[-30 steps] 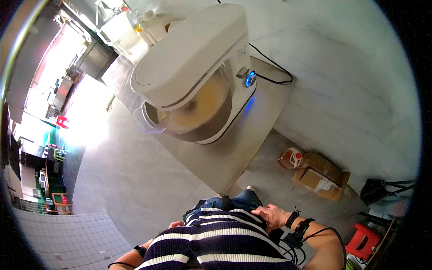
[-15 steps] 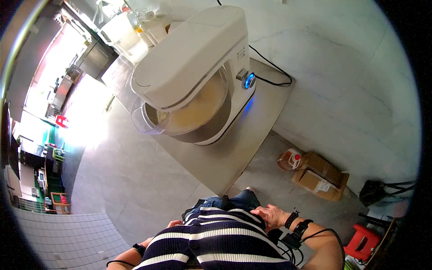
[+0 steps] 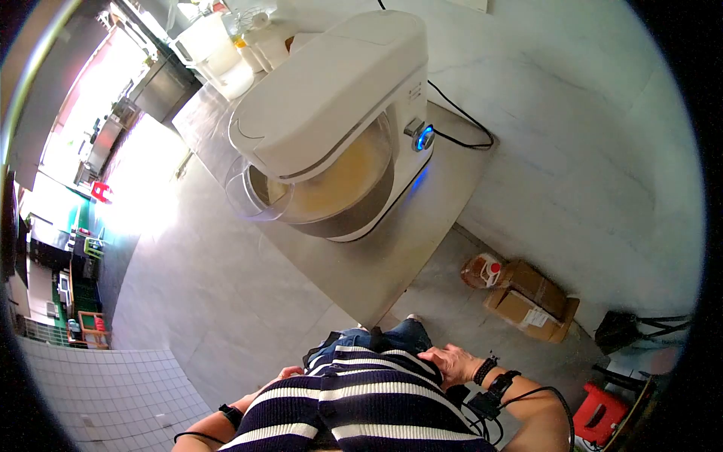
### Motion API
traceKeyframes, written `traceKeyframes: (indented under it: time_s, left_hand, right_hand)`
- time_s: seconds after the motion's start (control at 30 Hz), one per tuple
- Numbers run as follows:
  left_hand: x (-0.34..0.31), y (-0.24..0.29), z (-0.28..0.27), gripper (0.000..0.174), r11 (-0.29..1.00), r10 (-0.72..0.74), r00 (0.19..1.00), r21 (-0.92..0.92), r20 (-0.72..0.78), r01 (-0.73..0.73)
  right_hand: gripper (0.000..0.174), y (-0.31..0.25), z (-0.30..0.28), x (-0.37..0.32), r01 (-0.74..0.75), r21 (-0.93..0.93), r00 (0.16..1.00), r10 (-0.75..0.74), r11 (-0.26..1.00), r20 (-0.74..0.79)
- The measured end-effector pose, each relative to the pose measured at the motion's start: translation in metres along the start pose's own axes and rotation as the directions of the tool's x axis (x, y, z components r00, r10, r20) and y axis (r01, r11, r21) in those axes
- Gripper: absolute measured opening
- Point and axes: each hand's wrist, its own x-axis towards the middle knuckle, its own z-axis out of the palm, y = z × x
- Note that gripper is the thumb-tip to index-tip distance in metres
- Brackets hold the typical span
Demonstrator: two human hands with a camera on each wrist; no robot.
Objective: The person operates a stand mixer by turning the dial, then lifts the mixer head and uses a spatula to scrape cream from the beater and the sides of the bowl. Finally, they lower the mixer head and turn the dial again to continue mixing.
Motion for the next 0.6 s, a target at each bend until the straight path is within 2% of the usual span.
traceKeyframes:
  time_s: [0.07,0.37,0.47,0.5,0.57,0.6]
  left_hand:
    - [0.001,0.006,-0.001,0.047,1.000,-0.004,1.000,-0.024,-0.008,0.004]
    - [0.000,0.006,0.002,0.043,1.000,0.012,1.000,0.028,-0.023,-0.012]
    - [0.001,0.000,-0.001,0.042,0.990,0.081,0.997,0.114,-0.003,-0.081]
    - [-0.001,-0.005,0.001,0.042,0.991,0.071,0.997,0.116,-0.014,-0.069]
    - [0.000,-0.017,0.003,0.043,0.978,0.087,0.996,0.190,-0.011,-0.084]
    - [0.002,-0.022,0.003,0.044,0.960,0.113,0.994,0.259,0.000,-0.109]
  right_hand:
    - [0.108,0.006,0.005,-0.001,-0.044,0.019,0.997,0.043,0.999,0.068]
    - [0.105,0.007,0.003,0.000,-0.039,-0.010,0.994,0.040,0.999,0.103]
    - [0.099,0.003,-0.003,0.001,-0.075,0.004,0.990,0.074,0.997,0.121]
    - [0.092,0.000,-0.010,0.003,-0.171,0.158,0.972,0.140,0.972,0.190]
    - [0.079,0.002,-0.042,0.014,-0.374,0.431,0.910,0.235,0.821,0.343]
    - [0.051,0.019,-0.063,0.019,-0.392,0.423,0.904,0.257,0.817,0.342]
